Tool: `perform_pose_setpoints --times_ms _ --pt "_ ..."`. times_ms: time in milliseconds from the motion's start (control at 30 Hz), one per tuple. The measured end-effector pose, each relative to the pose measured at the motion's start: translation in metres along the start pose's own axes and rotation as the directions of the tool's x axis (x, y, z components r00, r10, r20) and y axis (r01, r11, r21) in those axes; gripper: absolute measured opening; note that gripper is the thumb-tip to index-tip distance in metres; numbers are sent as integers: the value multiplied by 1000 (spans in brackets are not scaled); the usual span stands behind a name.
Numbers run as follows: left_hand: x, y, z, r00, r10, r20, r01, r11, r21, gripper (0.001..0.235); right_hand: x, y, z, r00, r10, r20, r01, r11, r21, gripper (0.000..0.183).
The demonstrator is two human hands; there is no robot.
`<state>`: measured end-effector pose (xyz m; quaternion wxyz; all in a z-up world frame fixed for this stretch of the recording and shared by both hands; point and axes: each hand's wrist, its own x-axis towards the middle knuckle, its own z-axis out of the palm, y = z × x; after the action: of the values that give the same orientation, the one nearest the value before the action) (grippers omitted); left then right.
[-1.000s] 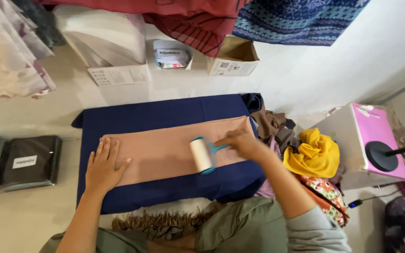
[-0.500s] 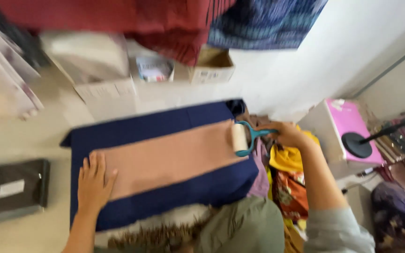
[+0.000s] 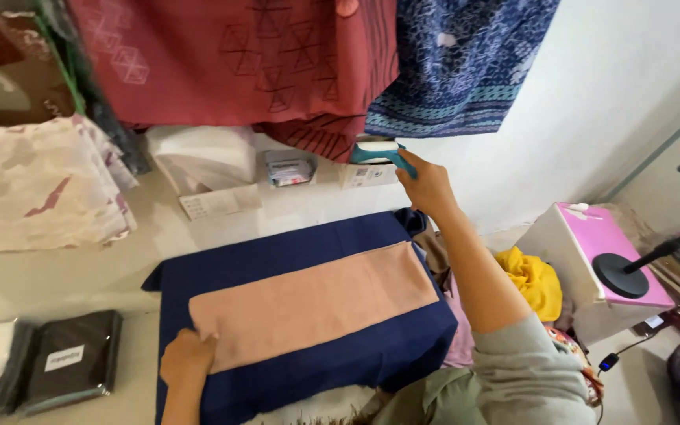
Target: The person uses a lint roller to clean a light brown hijab, folds it by hand, and places it into a clear plastic bag.
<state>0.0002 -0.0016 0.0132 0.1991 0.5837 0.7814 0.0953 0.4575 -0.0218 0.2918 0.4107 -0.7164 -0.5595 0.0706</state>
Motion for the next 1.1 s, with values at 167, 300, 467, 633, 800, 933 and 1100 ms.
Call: perform_pose_setpoints --times_ms 167,300,467,633,800,933,1100 --pt "37 -17 33 996 82 29 -80 996 -41 71 58 79 60 947 -309 -87 253 885 -390 45" --pt "55 -50 52 986 109 126 -42 894 -446 71 26 65 70 838 -499 -223 331 788 -520 35" --pt "-30 -9 -57 965 149 217 41 730 -682 76 -93 -18 112 534 -735 -419 497 673 -548 39" --pt "-30 -8 -76 898 389 205 -104 642 -760 63 -126 27 199 456 -107 883 280 960 -29 148" --pt "6 -37 -35 892 406 200 -167 705 -689 58 -94 59 231 391 60 919 308 932 -192 168" --pt "-10 -24 -57 914 375 154 -100 578 -810 61 -89 72 250 340 184 922 407 856 -320 169" --pt "-38 31 -106 920 364 149 -78 540 -838 67 -90 55 243 339 241 910 413 831 -373 166"
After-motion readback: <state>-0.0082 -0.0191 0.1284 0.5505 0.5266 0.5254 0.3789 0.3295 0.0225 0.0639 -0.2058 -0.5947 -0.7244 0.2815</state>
